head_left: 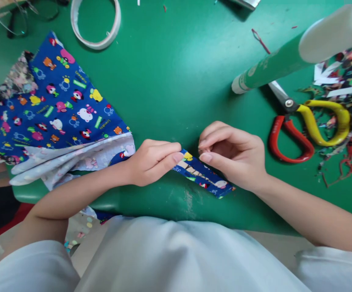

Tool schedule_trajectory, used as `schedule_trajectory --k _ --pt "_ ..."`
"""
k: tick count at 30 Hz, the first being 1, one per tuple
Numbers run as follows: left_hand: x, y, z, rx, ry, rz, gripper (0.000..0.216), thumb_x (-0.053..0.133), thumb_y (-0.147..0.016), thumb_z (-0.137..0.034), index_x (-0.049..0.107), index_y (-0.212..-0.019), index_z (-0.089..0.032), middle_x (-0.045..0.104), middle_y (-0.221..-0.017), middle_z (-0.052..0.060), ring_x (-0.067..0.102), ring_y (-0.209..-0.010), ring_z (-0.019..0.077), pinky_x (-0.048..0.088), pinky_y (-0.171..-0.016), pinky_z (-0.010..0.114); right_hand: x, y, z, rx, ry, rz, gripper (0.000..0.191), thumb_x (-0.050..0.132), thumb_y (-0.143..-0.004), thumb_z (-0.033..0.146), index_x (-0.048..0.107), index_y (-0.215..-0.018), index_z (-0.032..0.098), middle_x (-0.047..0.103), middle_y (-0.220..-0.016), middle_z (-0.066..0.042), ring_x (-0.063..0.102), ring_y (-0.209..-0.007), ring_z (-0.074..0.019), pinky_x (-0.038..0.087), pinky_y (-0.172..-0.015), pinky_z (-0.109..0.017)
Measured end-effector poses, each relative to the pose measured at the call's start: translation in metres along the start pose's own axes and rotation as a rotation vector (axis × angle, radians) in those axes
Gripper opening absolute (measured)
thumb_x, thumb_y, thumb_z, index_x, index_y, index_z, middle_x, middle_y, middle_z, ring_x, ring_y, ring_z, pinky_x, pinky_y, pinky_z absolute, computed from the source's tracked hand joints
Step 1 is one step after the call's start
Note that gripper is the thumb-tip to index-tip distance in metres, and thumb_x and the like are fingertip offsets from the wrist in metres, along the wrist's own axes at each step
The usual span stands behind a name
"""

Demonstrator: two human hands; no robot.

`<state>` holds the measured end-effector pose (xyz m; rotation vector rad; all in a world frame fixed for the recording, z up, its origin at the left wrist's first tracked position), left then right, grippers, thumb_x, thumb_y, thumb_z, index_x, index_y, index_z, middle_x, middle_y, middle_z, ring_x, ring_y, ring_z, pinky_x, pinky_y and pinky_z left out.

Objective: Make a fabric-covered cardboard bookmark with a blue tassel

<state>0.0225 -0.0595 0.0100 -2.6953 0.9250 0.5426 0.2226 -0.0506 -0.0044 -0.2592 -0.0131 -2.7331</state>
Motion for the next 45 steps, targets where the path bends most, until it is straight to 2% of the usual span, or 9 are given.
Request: schedule_trajectory --k 6,13,19,24,27,33,38,41,45 --pt "0.0 -0.001 -0.001 0.018 -0.013 0.009 0.038 0.035 -0.104 -0.025 0.04 -0.066 -0.019 0.043 -0.055 -0.005 0.042 -0.049 0.0065 0.032 -0.051 0.02 0.002 0.002 -0.003 0.033 -0.053 -0.095 0.019 0.087 -0.068 0.023 0.068 -0.069 0.025 0.063 -0.068 0.001 0.056 -0.059 -0.0133 0.049 -0.054 -0.031" --pt "0.0 -0.001 -0.001 0.017 -0.021 0.021 0.039 0.035 -0.104 -0.026 0.04 -0.066 -0.019 0.045 -0.055 -0.005 0.042 -0.049 0.0072 0.033 -0.051 0.021 0.001 0.009 -0.009 -0.003 -0.163 -0.126 0.008 0.076 -0.082 0.023 0.07 -0.076 0.023 0.069 -0.067 0.002 0.061 -0.055 -0.0112 0.049 -0.052 -0.027" --pt "0.0 -0.001 0.0 0.016 -0.017 0.023 0.038 0.035 -0.104 -0.026 0.039 -0.067 -0.019 0.044 -0.056 -0.005 0.042 -0.049 0.0074 0.032 -0.051 0.021 -0.003 0.012 -0.009 0.08 0.01 -0.03 0.024 0.063 -0.092 0.039 0.057 -0.077 0.021 0.053 -0.055 0.004 0.045 -0.047 -0.009 0.036 -0.044 -0.025" --pt "0.001 0.001 0.001 0.031 0.011 -0.004 0.037 0.037 -0.104 -0.027 0.04 -0.068 -0.019 0.044 -0.058 -0.004 0.042 -0.052 0.008 0.033 -0.053 0.021 -0.006 0.012 -0.01 0.016 0.245 0.012 0.039 0.052 -0.096 0.049 0.048 -0.068 0.022 0.049 -0.055 0.002 0.041 -0.048 -0.0101 0.035 -0.045 -0.028" --pt "0.001 0.002 0.002 0.044 0.016 0.007 0.036 0.036 -0.104 -0.028 0.04 -0.069 -0.019 0.045 -0.061 -0.003 0.042 -0.054 0.0082 0.034 -0.053 0.021 -0.003 0.009 -0.004 0.001 0.314 0.066 0.035 0.055 -0.095 0.044 0.052 -0.069 0.021 0.052 -0.056 0.002 0.044 -0.048 -0.0088 0.037 -0.046 -0.026" --pt "0.001 0.001 0.001 0.095 -0.007 0.04 0.035 0.038 -0.102 -0.026 0.034 -0.068 -0.021 0.037 -0.059 -0.004 0.036 -0.053 0.0083 0.03 -0.051 0.022 0.002 0.006 0.006 -0.006 0.292 0.089 0.01 0.062 -0.091 0.022 0.061 -0.081 0.019 0.062 -0.063 0.003 0.054 -0.049 -0.0059 0.042 -0.045 -0.018" --pt "0.003 0.001 0.003 0.129 -0.067 -0.021 0.035 0.041 -0.101 -0.025 0.032 -0.067 -0.02 0.034 -0.056 -0.005 0.032 -0.049 0.0068 0.026 -0.047 0.021 -0.001 0.007 0.005 -0.03 0.295 0.144 0.008 0.056 -0.093 0.019 0.063 -0.09 0.019 0.068 -0.073 0.001 0.061 -0.058 -0.008 0.048 -0.053 -0.019" --pt "0.004 0.001 0.004 0.127 -0.083 -0.059 0.034 0.041 -0.101 -0.027 0.036 -0.069 -0.02 0.037 -0.056 -0.005 0.033 -0.049 0.0065 0.026 -0.047 0.02 -0.002 0.005 0.004 -0.127 0.325 0.274 0.018 0.049 -0.097 0.023 0.06 -0.083 0.019 0.062 -0.069 0.0 0.055 -0.058 -0.0082 0.043 -0.055 -0.021" --pt "0.003 0.001 0.004 0.121 -0.071 -0.045 0.035 0.039 -0.103 -0.031 0.039 -0.07 -0.02 0.04 -0.057 -0.004 0.038 -0.051 0.0072 0.029 -0.049 0.02 -0.001 0.002 0.004 -0.208 0.36 0.395 0.028 0.051 -0.096 0.022 0.047 -0.068 0.021 0.042 -0.057 0.004 0.039 -0.051 -0.0076 0.033 -0.05 -0.022"
Point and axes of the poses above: each hand's wrist, its own y-axis away from the middle knuckle, its own x-axis out of the palm, z = x × y, the point moved 1 cm from there along -y, towards the middle knuckle
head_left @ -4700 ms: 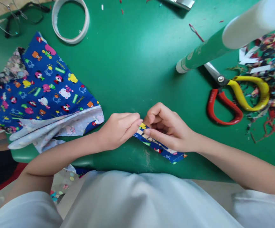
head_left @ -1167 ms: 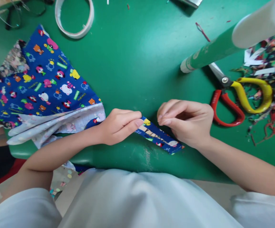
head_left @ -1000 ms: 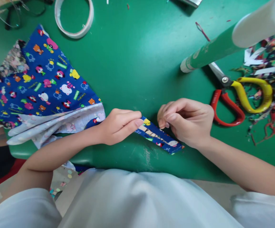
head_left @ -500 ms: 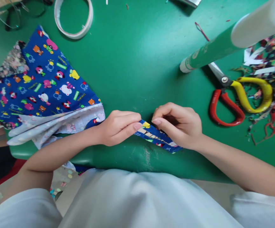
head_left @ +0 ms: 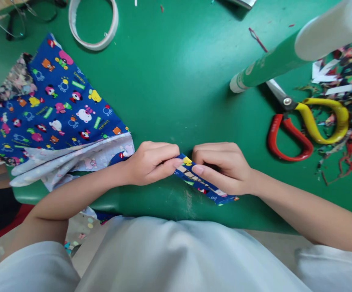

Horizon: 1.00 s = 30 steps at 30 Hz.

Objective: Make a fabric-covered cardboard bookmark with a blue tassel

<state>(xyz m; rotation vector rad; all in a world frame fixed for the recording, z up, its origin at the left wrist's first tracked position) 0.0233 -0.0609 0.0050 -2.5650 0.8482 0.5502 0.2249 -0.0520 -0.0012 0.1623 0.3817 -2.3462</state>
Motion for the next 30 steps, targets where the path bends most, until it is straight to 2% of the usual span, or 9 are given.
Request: schedule_trajectory --k 3,6,9,12,15,21,26,30 --pt "-0.0013 0.0002 -0.0008 -0.034 0.062 0.008 0.039 0.034 -0.104 -0.035 0.04 -0.069 -0.02 0.044 -0.057 -0.003 0.041 -0.051 0.008 0.032 -0.05 0.021 -0.0001 -0.0003 0.0001 -0.007 -0.025 -0.017 0.032 0.048 -0.097 0.021 0.042 -0.066 0.021 0.037 -0.057 0.004 0.035 -0.05 -0.0081 0.03 -0.05 -0.023" --pt "-0.0027 0.0003 -0.0014 -0.052 0.108 0.016 0.042 0.033 -0.104 -0.035 0.04 -0.067 -0.019 0.045 -0.055 -0.003 0.042 -0.048 0.0082 0.032 -0.049 0.022 -0.001 0.0014 0.0009 0.065 -0.045 -0.045 0.034 0.047 -0.098 0.022 0.039 -0.065 0.021 0.036 -0.057 0.004 0.033 -0.05 -0.0085 0.029 -0.05 -0.024" --pt "-0.0037 -0.0002 -0.0016 -0.054 0.087 0.034 0.039 0.037 -0.103 -0.029 0.039 -0.065 -0.019 0.043 -0.052 -0.004 0.04 -0.046 0.0074 0.029 -0.048 0.022 -0.0017 0.0024 0.0022 0.106 -0.047 -0.052 0.034 0.047 -0.098 0.02 0.038 -0.065 0.021 0.035 -0.058 0.004 0.032 -0.051 -0.0087 0.028 -0.05 -0.025" --pt "-0.0045 -0.0007 -0.0016 -0.044 0.06 0.037 0.038 0.04 -0.102 -0.027 0.038 -0.065 -0.019 0.038 -0.052 -0.006 0.035 -0.045 0.0066 0.026 -0.047 0.022 -0.0019 0.0013 0.0027 0.084 -0.039 -0.054 0.033 0.047 -0.098 0.022 0.038 -0.066 0.021 0.035 -0.058 0.004 0.032 -0.051 -0.0084 0.028 -0.05 -0.025" --pt "-0.0054 -0.001 -0.0016 -0.037 0.065 0.023 0.036 0.04 -0.101 -0.027 0.036 -0.067 -0.02 0.034 -0.053 -0.006 0.03 -0.045 0.0068 0.025 -0.047 0.023 -0.0018 -0.0007 0.0025 0.028 0.002 -0.028 0.035 0.045 -0.1 0.023 0.036 -0.066 0.021 0.034 -0.058 0.004 0.033 -0.051 -0.0083 0.028 -0.049 -0.024" --pt "-0.0062 -0.0012 -0.0013 -0.057 0.146 0.098 0.039 0.036 -0.103 -0.03 0.039 -0.065 -0.02 0.045 -0.054 -0.003 0.039 -0.047 0.0082 0.031 -0.05 0.023 -0.0023 -0.0016 0.0001 0.025 -0.025 0.055 0.038 0.04 -0.101 0.028 0.036 -0.064 0.022 0.038 -0.057 0.002 0.04 -0.053 -0.011 0.034 -0.054 -0.026" --pt "-0.0045 0.0006 0.0006 -0.073 0.259 0.123 0.043 0.03 -0.104 -0.038 0.039 -0.066 -0.02 0.044 -0.057 -0.002 0.042 -0.053 0.01 0.034 -0.054 0.024 -0.0035 -0.0045 0.0003 -0.013 -0.113 0.138 0.043 0.041 -0.101 0.028 0.03 -0.059 0.022 0.03 -0.052 0.003 0.034 -0.05 -0.0111 0.031 -0.054 -0.029" --pt "-0.0044 -0.0007 0.0 -0.128 0.263 0.125 0.037 0.033 -0.104 -0.03 0.04 -0.069 -0.019 0.043 -0.06 -0.003 0.041 -0.054 0.0089 0.033 -0.055 0.022 -0.0029 -0.0046 0.0002 -0.057 -0.067 0.208 0.041 0.041 -0.101 0.027 0.033 -0.061 0.022 0.031 -0.053 0.004 0.034 -0.052 -0.0117 0.029 -0.055 -0.029"
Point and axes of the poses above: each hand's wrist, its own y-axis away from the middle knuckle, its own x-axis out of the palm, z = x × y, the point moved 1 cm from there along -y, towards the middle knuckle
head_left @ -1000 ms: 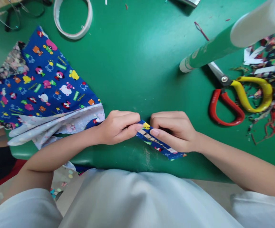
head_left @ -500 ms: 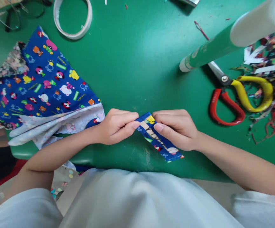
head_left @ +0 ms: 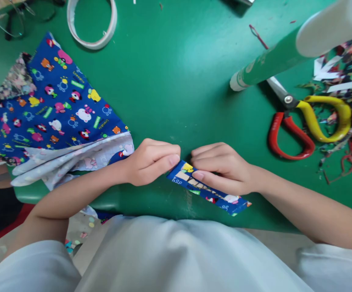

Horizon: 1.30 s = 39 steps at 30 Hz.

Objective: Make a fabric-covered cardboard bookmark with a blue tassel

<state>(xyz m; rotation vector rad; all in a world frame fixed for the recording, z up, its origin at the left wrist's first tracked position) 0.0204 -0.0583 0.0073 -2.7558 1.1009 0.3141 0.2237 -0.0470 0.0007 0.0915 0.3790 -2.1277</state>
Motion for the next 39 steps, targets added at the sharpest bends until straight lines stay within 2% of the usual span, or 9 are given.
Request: schedule_trajectory --k 7,14,19,28,39 --pt "-0.0008 -0.0042 -0.0031 0.048 -0.078 0.037 0.033 0.037 -0.1 -0.02 0.036 -0.067 -0.02 0.039 -0.059 -0.004 0.04 -0.054 0.0086 0.031 -0.054 0.023 0.0021 0.0022 -0.0016 -0.031 0.077 0.007 0.036 0.045 -0.099 0.023 0.035 -0.065 0.022 0.033 -0.055 0.004 0.035 -0.054 -0.012 0.029 -0.056 -0.028" --pt "0.0034 -0.003 -0.0009 0.12 -0.24 -0.054 0.032 0.043 -0.097 -0.017 0.035 -0.067 -0.02 0.033 -0.057 -0.006 0.031 -0.051 0.007 0.026 -0.051 0.021 0.0018 0.0027 -0.002 -0.004 0.133 0.043 0.035 0.041 -0.102 0.025 0.036 -0.067 0.022 0.034 -0.057 0.003 0.035 -0.057 -0.0122 0.029 -0.058 -0.028" --pt "0.0062 -0.0027 -0.0009 0.121 -0.349 -0.048 0.031 0.039 -0.098 -0.017 0.034 -0.067 -0.02 0.035 -0.057 -0.006 0.033 -0.051 0.0075 0.027 -0.05 0.022 0.0034 0.0048 -0.0014 0.039 0.115 0.057 0.038 0.035 -0.104 0.029 0.034 -0.066 0.022 0.031 -0.058 0.004 0.033 -0.058 -0.0118 0.029 -0.059 -0.028" --pt "0.003 -0.0023 -0.0042 0.071 -0.192 0.003 0.034 0.033 -0.102 -0.022 0.037 -0.069 -0.02 0.041 -0.06 -0.004 0.041 -0.055 0.0084 0.033 -0.055 0.022 0.0006 0.0042 -0.0014 0.016 0.027 0.06 0.038 0.042 -0.101 0.021 0.034 -0.064 0.021 0.031 -0.057 0.004 0.033 -0.057 -0.0109 0.028 -0.059 -0.027" --pt "0.0054 -0.0021 -0.0012 0.088 -0.216 -0.02 0.035 0.049 -0.094 -0.015 0.038 -0.061 -0.019 0.033 -0.054 -0.006 0.032 -0.051 0.0069 0.027 -0.052 0.024 0.0025 0.0042 -0.0003 0.022 0.096 0.086 0.039 0.04 -0.103 0.027 0.036 -0.064 0.02 0.033 -0.057 0.003 0.033 -0.058 -0.0111 0.028 -0.06 -0.026"
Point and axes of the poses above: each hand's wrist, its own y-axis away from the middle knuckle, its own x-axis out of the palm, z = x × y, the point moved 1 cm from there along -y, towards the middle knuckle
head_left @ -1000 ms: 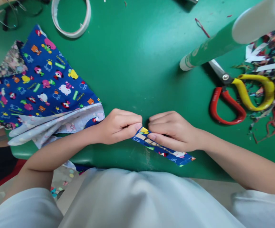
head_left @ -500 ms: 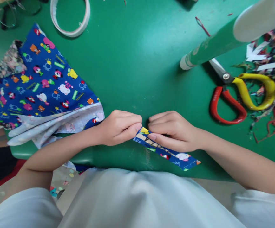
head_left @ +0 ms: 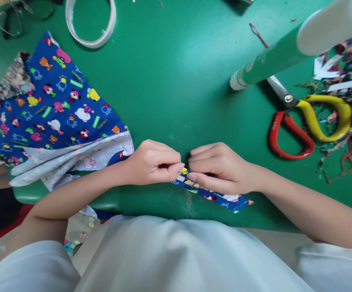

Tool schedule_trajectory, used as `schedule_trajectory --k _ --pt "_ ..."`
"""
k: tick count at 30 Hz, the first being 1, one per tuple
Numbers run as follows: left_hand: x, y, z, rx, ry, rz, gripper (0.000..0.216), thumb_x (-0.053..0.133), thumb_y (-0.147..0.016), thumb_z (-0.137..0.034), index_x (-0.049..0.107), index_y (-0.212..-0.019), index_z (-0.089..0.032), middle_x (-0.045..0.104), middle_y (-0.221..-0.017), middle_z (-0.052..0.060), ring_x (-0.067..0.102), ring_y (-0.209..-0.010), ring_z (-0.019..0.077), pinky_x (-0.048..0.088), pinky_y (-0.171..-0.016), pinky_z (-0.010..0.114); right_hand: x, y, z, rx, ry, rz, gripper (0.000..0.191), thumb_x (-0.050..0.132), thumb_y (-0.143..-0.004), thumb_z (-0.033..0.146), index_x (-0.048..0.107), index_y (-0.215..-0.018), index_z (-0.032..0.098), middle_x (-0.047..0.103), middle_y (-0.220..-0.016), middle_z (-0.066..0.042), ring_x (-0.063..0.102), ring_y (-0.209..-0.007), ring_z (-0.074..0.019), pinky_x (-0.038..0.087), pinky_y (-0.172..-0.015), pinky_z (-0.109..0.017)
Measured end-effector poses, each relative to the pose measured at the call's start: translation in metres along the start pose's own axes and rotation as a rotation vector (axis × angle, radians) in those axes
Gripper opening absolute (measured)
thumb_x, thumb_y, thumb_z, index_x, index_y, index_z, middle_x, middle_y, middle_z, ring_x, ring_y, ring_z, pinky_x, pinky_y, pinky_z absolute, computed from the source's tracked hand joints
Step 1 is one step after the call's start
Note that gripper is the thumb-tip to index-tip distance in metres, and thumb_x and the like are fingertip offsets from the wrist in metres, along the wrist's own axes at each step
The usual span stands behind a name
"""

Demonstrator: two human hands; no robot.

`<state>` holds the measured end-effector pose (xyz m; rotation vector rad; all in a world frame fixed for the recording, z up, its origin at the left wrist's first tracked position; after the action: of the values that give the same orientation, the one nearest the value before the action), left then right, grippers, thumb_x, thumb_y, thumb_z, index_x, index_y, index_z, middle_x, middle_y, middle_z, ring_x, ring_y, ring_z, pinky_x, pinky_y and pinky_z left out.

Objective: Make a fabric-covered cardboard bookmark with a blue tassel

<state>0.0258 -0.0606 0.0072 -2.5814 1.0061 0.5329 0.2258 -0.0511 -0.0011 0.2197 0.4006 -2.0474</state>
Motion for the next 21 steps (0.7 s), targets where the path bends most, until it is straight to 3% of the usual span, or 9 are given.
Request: schedule_trajectory --k 7,12,21 --pt "-0.0016 0.0021 0.0028 -0.031 0.122 -0.091 0.036 0.045 -0.099 -0.023 0.043 -0.064 -0.018 0.039 -0.055 -0.004 0.037 -0.051 0.0064 0.03 -0.051 0.02 -0.0039 -0.0006 -0.0001 0.023 -0.105 -0.028 0.04 0.042 -0.102 0.034 0.037 -0.065 0.02 0.032 -0.059 0.003 0.034 -0.059 -0.0104 0.028 -0.06 -0.026" --pt "-0.003 0.0031 0.0034 -0.067 0.135 -0.101 0.039 0.036 -0.104 -0.033 0.044 -0.068 -0.018 0.045 -0.06 -0.002 0.042 -0.055 0.0078 0.034 -0.054 0.021 -0.0033 -0.0002 -0.0007 0.049 -0.132 -0.068 0.039 0.047 -0.1 0.027 0.036 -0.063 0.02 0.029 -0.059 0.005 0.033 -0.057 -0.0091 0.027 -0.059 -0.025" --pt "-0.0061 0.0018 0.0024 -0.028 0.146 -0.113 0.04 0.045 -0.101 -0.026 0.037 -0.063 -0.018 0.034 -0.053 -0.006 0.031 -0.046 0.005 0.025 -0.047 0.021 -0.0049 0.0031 0.0008 0.123 -0.165 -0.205 0.039 0.046 -0.101 0.027 0.039 -0.064 0.018 0.035 -0.058 0.005 0.034 -0.053 -0.007 0.028 -0.055 -0.023"
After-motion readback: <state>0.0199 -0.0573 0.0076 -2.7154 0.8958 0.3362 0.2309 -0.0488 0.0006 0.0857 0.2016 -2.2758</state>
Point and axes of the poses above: each hand's wrist, its own y-axis away from the middle knuckle, its own x-axis out of the palm, z = x × y, the point moved 1 cm from there along -y, towards the middle knuckle
